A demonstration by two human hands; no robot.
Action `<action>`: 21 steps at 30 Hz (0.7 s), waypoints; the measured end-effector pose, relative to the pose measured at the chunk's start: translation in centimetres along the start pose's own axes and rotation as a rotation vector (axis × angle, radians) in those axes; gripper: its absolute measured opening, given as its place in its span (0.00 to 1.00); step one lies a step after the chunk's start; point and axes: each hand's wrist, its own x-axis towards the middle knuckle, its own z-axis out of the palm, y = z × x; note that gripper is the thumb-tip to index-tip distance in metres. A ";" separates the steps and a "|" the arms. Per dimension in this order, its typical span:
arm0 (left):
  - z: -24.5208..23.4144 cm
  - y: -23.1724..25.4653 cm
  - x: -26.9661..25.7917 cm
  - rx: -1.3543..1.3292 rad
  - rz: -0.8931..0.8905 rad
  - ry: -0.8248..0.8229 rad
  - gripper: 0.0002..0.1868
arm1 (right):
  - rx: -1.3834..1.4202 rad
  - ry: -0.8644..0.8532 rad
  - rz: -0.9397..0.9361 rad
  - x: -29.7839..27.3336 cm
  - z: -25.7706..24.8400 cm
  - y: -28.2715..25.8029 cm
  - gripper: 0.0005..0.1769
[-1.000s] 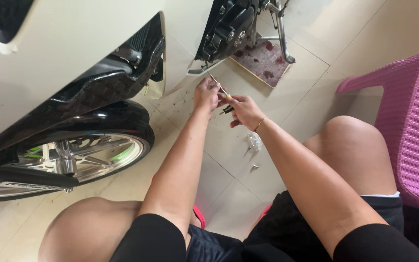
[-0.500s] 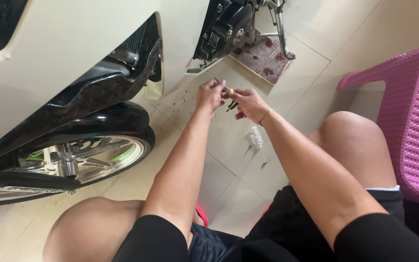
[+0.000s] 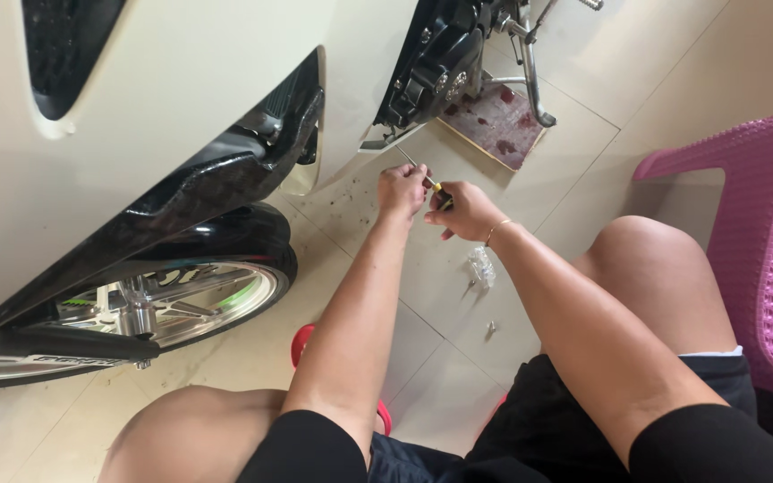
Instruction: The person uses a screwdriver to remove and install screws on the motorcycle's front fairing and lower body panels. They manipulate small screws and fasteners by hand and with the tool, working near the front wheel and engine area.
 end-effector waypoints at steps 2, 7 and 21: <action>0.1 0.4 -0.3 -0.007 -0.008 0.001 0.13 | -0.098 0.019 0.050 -0.2 -0.2 -0.3 0.14; 0.3 1.3 0.3 -0.059 -0.082 -0.009 0.13 | -0.784 0.364 -0.310 0.2 -0.3 -0.6 0.07; -0.2 1.7 -1.1 -0.261 -0.194 -0.090 0.14 | 0.402 0.281 0.061 -1.1 -0.5 0.8 0.14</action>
